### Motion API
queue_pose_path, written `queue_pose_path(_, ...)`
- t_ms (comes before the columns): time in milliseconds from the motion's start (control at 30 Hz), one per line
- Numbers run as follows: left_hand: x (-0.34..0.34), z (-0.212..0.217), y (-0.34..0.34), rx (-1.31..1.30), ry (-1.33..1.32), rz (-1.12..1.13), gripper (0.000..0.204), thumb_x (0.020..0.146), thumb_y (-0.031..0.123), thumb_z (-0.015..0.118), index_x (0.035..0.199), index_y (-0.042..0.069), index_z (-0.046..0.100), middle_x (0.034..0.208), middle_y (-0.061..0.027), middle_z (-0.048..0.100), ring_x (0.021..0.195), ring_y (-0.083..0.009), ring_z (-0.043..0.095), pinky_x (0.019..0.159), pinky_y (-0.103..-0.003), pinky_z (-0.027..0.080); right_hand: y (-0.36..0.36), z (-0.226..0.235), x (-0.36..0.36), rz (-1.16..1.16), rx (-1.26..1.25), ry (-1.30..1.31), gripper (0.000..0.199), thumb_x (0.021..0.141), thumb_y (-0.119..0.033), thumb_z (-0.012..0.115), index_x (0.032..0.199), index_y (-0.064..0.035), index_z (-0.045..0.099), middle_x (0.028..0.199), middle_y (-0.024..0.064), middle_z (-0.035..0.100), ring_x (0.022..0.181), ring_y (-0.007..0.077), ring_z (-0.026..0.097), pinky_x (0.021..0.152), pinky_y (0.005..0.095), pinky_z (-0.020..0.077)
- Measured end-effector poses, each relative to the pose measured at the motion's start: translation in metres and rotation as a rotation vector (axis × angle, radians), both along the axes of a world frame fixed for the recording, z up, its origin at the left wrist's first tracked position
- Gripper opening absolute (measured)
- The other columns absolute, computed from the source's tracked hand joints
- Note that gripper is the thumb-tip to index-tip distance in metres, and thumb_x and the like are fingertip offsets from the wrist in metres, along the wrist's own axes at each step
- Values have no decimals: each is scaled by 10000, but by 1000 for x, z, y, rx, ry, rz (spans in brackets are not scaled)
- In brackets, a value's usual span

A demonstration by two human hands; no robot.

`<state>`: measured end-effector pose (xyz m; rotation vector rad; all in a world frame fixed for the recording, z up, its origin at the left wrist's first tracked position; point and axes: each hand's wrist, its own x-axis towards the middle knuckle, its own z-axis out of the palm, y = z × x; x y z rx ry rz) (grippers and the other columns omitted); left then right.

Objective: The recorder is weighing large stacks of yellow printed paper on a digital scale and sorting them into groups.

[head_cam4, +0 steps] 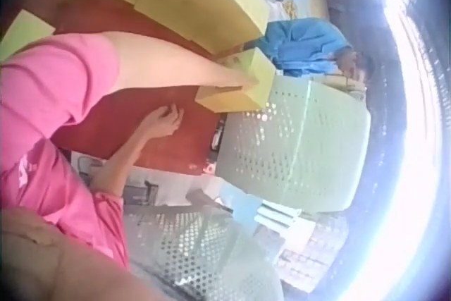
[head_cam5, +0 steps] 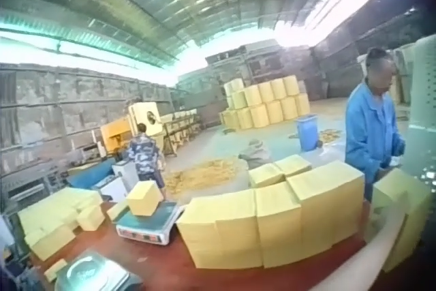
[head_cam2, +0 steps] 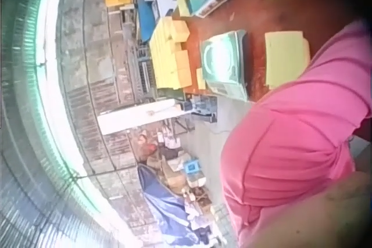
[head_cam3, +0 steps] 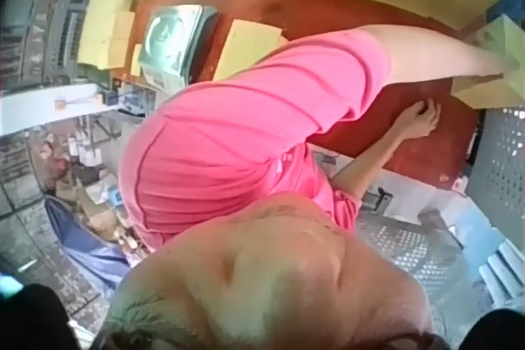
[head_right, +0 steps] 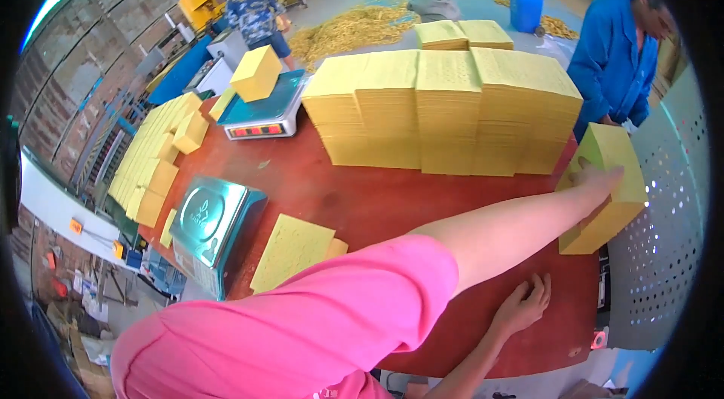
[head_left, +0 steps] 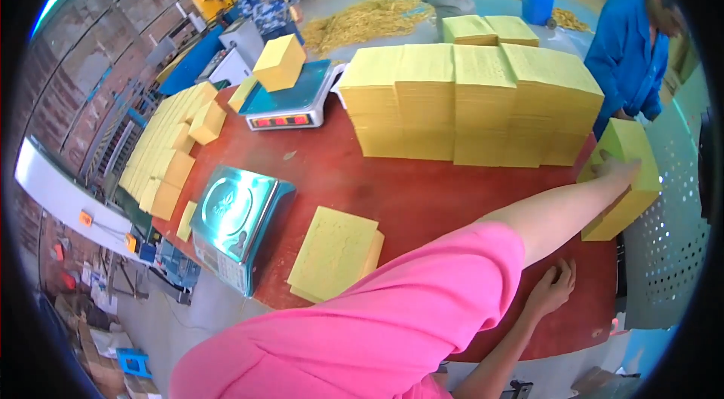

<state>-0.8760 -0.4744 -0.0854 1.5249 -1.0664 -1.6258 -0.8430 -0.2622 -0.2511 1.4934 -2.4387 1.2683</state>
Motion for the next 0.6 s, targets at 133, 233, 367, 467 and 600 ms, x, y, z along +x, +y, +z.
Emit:
queue_pose_path(133,35,12,18,-330,-34,-19,891,743,465,715,1406,4,338,1378,-245,457,1248,-379,497,1012,-448,436,-8,-1,3,48,-38,-27,240,902,-108,549,1093,-29,671,1344,115,568,1205,319,531,976,412,454)
queue_pose_path(233,80,49,86,-493,-27,-358,694,748,333,696,1282,-54,480,1224,-269,578,1169,-356,562,990,-406,449,10,-29,-28,-51,48,10,248,913,-128,539,1101,-42,676,1352,117,563,1204,316,538,979,407,454)
queue_pose_path(367,187,88,136,-632,-15,-525,615,735,259,684,1215,-90,524,1166,-283,601,1106,-367,592,931,-392,478,-5,-26,-24,10,65,73,256,910,-117,534,1104,-30,677,1341,139,565,1212,317,535,996,402,442)
queue_pose_path(467,276,89,183,-831,-82,-568,542,783,245,675,1185,-99,556,1140,-266,621,1065,-350,614,889,-380,498,-14,-32,-30,75,54,81,260,902,-88,531,1102,0,671,1326,163,569,1213,320,532,1009,404,431)
queue_pose_path(600,450,87,268,-614,-65,-583,516,901,327,642,1254,-38,550,1210,-206,617,1120,-261,607,914,-352,492,-11,-43,-39,84,-47,29,261,921,-51,491,1105,48,647,1250,182,609,1164,295,568,998,389,442)
